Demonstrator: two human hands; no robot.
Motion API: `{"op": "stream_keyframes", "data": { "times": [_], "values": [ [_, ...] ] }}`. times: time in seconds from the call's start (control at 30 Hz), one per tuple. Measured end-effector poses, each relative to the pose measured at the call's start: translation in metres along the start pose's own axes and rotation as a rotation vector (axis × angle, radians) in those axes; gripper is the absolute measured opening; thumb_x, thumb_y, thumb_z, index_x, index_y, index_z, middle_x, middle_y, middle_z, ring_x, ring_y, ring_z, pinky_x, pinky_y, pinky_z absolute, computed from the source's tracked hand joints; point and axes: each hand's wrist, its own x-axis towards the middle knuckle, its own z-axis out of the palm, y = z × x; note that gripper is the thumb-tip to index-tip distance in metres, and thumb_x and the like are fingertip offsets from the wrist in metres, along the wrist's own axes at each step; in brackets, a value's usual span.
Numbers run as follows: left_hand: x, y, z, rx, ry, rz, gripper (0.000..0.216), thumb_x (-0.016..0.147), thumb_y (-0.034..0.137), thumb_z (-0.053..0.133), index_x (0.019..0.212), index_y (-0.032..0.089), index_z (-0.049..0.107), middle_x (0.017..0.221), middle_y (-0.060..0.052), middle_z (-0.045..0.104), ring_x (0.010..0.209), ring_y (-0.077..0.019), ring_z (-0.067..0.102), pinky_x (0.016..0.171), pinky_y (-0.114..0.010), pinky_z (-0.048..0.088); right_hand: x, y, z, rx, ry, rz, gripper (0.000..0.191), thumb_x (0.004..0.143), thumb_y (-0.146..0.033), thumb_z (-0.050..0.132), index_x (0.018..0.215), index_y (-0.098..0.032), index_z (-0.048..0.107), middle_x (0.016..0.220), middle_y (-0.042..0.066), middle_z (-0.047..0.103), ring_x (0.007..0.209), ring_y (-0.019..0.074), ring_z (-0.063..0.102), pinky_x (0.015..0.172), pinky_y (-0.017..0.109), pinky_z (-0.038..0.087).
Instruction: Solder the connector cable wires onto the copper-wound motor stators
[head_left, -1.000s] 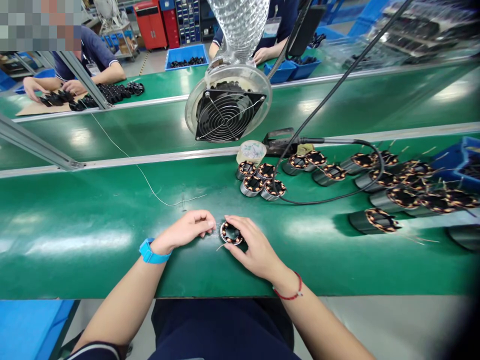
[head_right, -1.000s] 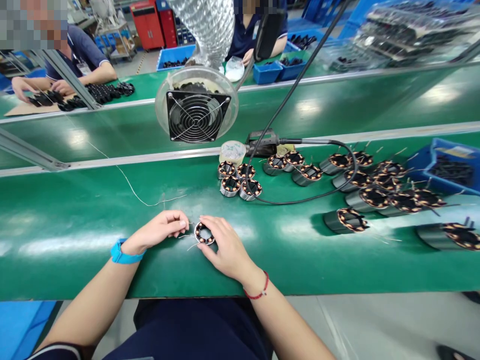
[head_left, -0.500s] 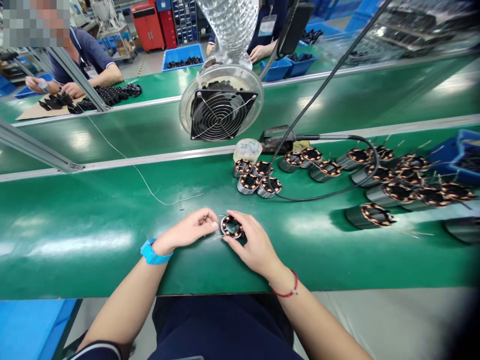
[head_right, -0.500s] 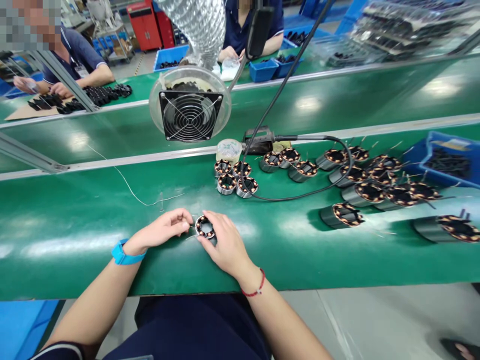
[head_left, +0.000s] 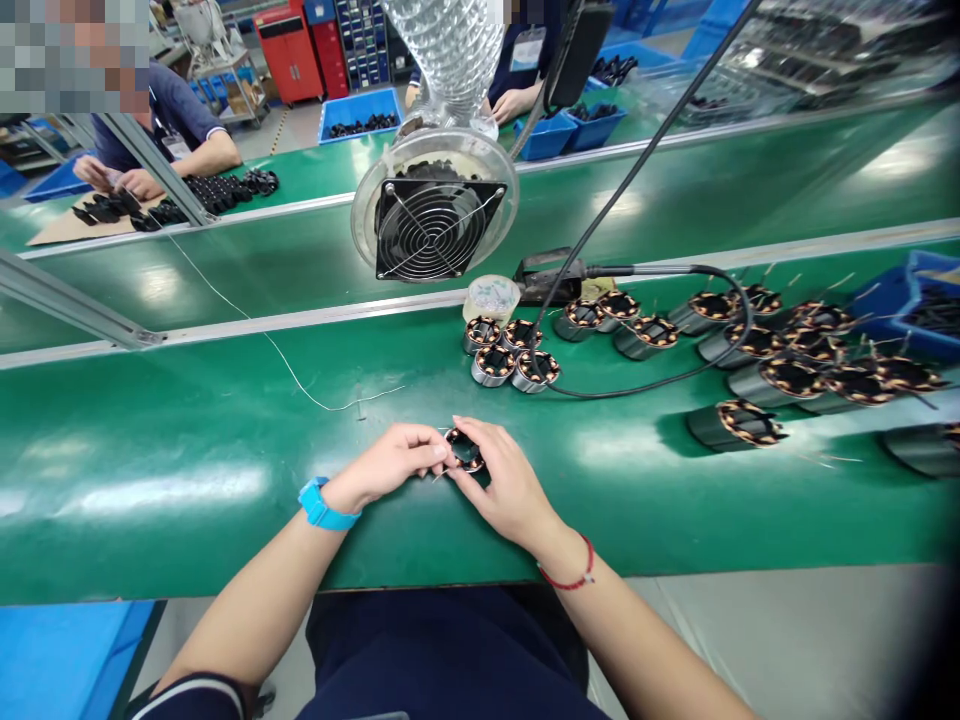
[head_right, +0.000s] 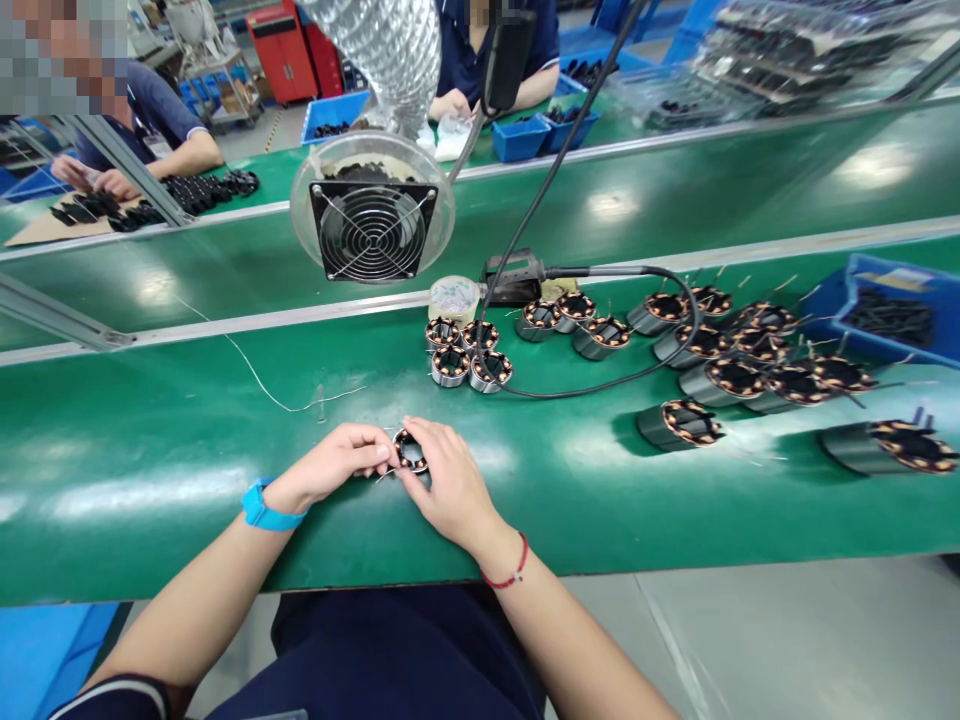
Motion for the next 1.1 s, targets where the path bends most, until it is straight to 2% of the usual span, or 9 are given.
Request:
{"op": "stream_keyframes", "data": {
  "times": [0.07,0.17,0.33,0.5,0.6,0.7,0.83,0.97,1.1],
  "values": [
    [0.002,0.000,0.003,-0.045,0.027,-0.006,0.038,0.079,0.050,0.062,0.075,0.012,0.064,0.059,0.002,0.051,0.054,-0.0071,0.040,0.053,-0.021,0.029,0.000,-0.001,0.001,0.000,-0.009,0.011,0.052,0.089,-0.028,0.058,0.137,-0.022,0.038,0.127,0.013,0.058,0.115,0.0284,0.054,0.095,0.050,0.048],
    [-0.002,-0.001,0.001,-0.041,0.045,-0.004,0.039,0.081,0.051,0.061,0.088,0.013,0.061,0.063,0.003,0.049,0.055,-0.0067,0.039,0.054,-0.020,0.030,0.000,-0.002,0.000,0.001,0.013,0.076,0.052,0.089,-0.032,0.060,0.136,-0.022,0.040,0.123,0.013,0.059,0.111,0.0287,0.056,0.092,0.050,0.050],
    [-0.009,-0.004,-0.005,0.133,-0.082,-0.008,0.029,0.084,0.042,0.061,0.089,0.014,0.060,0.074,0.001,0.053,0.066,-0.0085,0.043,0.063,-0.021,0.035,0.000,0.003,-0.002,-0.014,0.093,0.139,0.052,0.088,-0.032,0.060,0.135,-0.022,0.041,0.125,0.014,0.058,0.113,0.0295,0.055,0.095,0.051,0.048],
    [-0.004,-0.005,-0.002,0.212,0.009,0.028,0.026,0.088,0.036,0.052,0.089,0.013,0.065,0.079,-0.002,0.059,0.066,-0.0098,0.046,0.063,-0.023,0.037,0.000,0.006,-0.002,-0.021,0.108,0.132,0.052,0.088,-0.031,0.060,0.136,-0.022,0.040,0.126,0.014,0.057,0.114,0.0295,0.054,0.096,0.051,0.048],
    [-0.001,-0.004,0.004,0.159,0.015,0.039,0.024,0.085,0.033,0.054,0.081,0.013,0.067,0.078,-0.002,0.060,0.064,-0.0090,0.045,0.062,-0.022,0.036,0.000,0.005,-0.001,-0.021,0.102,0.127,0.053,0.088,-0.029,0.059,0.137,-0.022,0.039,0.127,0.014,0.057,0.115,0.0296,0.054,0.096,0.051,0.048],
    [0.001,-0.003,0.011,0.056,-0.062,0.041,0.023,0.083,0.033,0.058,0.077,0.013,0.067,0.073,-0.001,0.059,0.060,-0.0077,0.044,0.059,-0.021,0.034,0.001,0.004,-0.001,-0.008,0.069,0.106,0.053,0.088,-0.026,0.056,0.138,-0.022,0.038,0.127,0.014,0.057,0.115,0.0294,0.054,0.095,0.051,0.048],
    [0.000,-0.007,0.004,-0.044,0.005,0.039,0.030,0.086,0.042,0.057,0.092,0.013,0.066,0.075,-0.001,0.060,0.057,-0.0063,0.043,0.053,-0.020,0.031,0.001,0.004,-0.004,0.009,0.051,0.131,0.053,0.088,-0.027,0.058,0.137,-0.023,0.038,0.126,0.013,0.058,0.114,0.0284,0.055,0.095,0.050,0.049],
    [-0.003,-0.012,-0.013,-0.031,0.092,-0.014,0.034,0.085,0.044,0.059,0.104,0.015,0.061,0.079,-0.001,0.059,0.057,-0.0053,0.042,0.050,-0.018,0.028,0.001,0.013,-0.010,-0.036,0.188,0.155,0.049,0.089,-0.028,0.058,0.134,-0.021,0.041,0.130,0.015,0.053,0.122,0.0289,0.049,0.101,0.051,0.044],
    [-0.004,-0.013,-0.019,0.009,0.090,-0.056,0.035,0.083,0.045,0.061,0.097,0.014,0.061,0.076,0.000,0.057,0.057,-0.0056,0.044,0.050,-0.018,0.031,0.002,0.027,-0.014,-0.138,0.396,0.387,0.053,0.085,-0.042,0.062,0.129,-0.017,0.047,0.113,0.015,0.055,0.104,0.0310,0.056,0.090,0.054,0.050]
  ]
}}
